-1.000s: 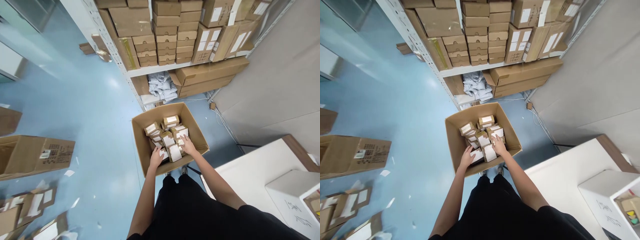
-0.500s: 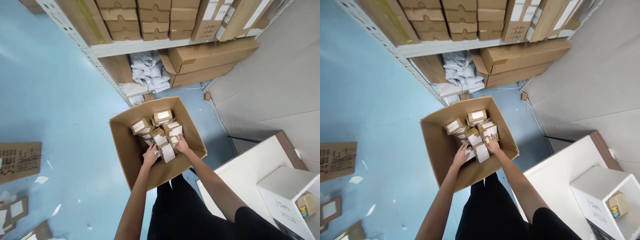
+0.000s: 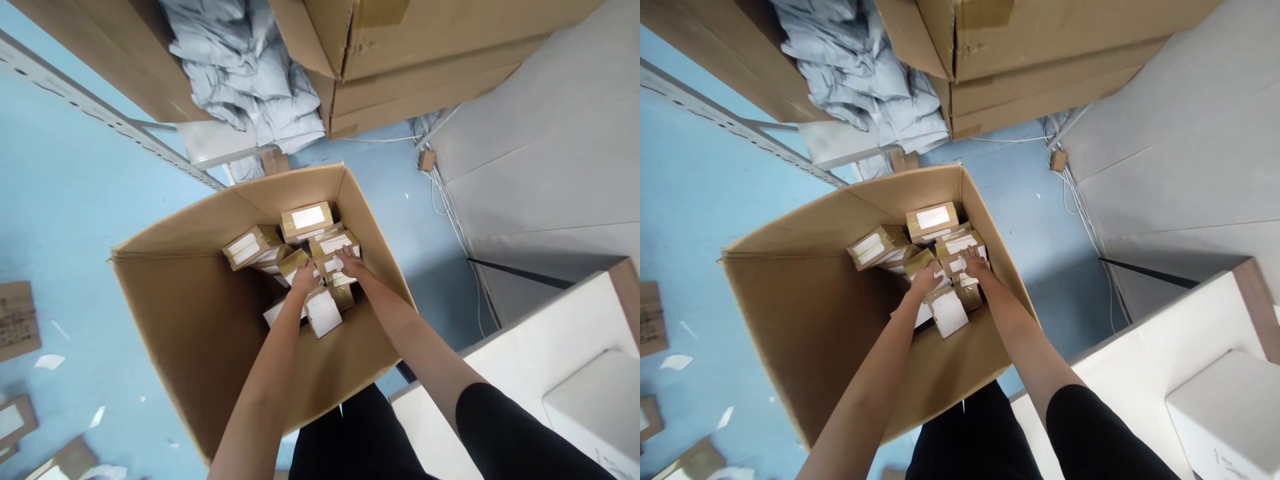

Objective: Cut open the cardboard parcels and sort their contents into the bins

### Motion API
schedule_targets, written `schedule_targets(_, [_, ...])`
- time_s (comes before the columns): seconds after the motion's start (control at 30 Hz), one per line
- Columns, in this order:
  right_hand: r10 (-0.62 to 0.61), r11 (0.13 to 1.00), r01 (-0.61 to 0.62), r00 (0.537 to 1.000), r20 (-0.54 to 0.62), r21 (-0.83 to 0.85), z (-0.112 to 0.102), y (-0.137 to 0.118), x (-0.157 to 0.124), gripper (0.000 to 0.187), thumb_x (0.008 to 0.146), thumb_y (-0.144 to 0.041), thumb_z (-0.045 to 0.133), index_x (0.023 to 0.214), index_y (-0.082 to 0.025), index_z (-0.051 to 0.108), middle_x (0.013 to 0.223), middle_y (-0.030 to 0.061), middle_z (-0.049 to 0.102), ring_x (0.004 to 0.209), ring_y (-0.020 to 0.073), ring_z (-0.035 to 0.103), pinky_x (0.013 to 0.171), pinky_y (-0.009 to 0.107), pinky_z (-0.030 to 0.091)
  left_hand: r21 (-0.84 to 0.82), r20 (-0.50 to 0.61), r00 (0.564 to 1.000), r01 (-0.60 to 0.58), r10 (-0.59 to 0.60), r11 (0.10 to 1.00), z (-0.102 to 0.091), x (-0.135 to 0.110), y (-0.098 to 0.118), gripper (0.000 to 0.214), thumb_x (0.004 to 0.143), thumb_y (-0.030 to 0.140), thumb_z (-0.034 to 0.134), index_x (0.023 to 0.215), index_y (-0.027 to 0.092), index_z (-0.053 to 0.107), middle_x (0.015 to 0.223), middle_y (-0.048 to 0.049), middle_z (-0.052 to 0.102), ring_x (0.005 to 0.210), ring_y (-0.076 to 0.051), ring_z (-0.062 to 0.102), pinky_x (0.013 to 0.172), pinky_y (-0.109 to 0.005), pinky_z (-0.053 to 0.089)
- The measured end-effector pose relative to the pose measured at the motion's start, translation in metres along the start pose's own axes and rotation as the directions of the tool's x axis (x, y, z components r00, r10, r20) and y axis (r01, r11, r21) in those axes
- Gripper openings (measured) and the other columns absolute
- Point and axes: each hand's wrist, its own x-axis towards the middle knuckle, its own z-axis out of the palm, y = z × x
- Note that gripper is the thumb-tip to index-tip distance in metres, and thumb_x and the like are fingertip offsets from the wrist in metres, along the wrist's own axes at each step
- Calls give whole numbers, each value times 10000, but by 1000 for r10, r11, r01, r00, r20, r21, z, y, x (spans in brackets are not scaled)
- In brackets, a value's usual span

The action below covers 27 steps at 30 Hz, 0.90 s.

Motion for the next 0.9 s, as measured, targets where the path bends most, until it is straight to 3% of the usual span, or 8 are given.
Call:
schedule_targets(0.13, [11,999,-11,1000,-1,-47,34,3,-24,1122,833,-106,653,1706,-274,-31,1748,58,-205,1616,336,-173,1253,568,255,88,37,999,-9,6,996,11,29,13,865,863,339,723,1629,156,365,1733,-173,282,1549,-366,352,1247,-449,336])
schedule_targets(0.27, [-19,998,17,1000,-24,-54,54,3,-50,1100,880,-172,652,1702,-258,-73,1716,60,-282,1606,349,-209,1255,590,229,194,110,994,-14,-8,981,20,59,27,1191,737,407,828,1701,210,157,1785,-139,59,1626,-422,69,1259,-552,282])
schedule_targets(0.33, [-34,998,33,999,-15,-56,57,5,-57,1087,892,-174,638,1700,-261,-84,1714,60,-285,1611,344,-193,1257,587,225,241,141,989,-2,-33,971,24,71,33,1291,696,400,853,1708,218,73,1784,-155,53,1629,-420,30,1265,-565,254])
schedule_targets(0.43, [-50,997,50,999,-7,-63,53,6,-63,1096,880,-166,644,1700,-259,-78,1729,79,-243,1619,343,-157,1265,581,198,271,113,992,30,-63,962,28,73,41,1296,694,364,852,1707,199,61,1756,-198,179,1609,-420,143,1260,-538,268])
schedule_targets(0.6, [-31,998,25,992,-122,-50,35,4,-75,997,903,-189,666,1713,-285,93,1769,100,-123,1625,366,-107,1281,577,91,195,-41,998,-34,43,980,26,30,47,1153,772,361,803,1700,181,142,1721,-214,265,1560,-425,257,1235,-537,319])
schedule_targets(0.77, [-59,998,52,985,-164,-44,3,-10,-89,1105,839,-244,784,1709,-307,107,1762,123,-163,1617,392,-128,1267,615,45,138,-150,980,-107,128,985,13,-43,44,1019,780,293,784,1666,205,287,1675,-210,349,1512,-423,331,1172,-561,386])
schedule_targets(0.9, [-177,981,159,969,-173,-110,-22,-33,-110,1198,745,-199,822,1708,-304,117,1766,134,-146,1617,402,-104,1267,618,34,125,-233,963,-109,136,986,-8,-105,32,963,761,212,732,1642,219,344,1641,-181,401,1515,-401,320,1154,-552,399])
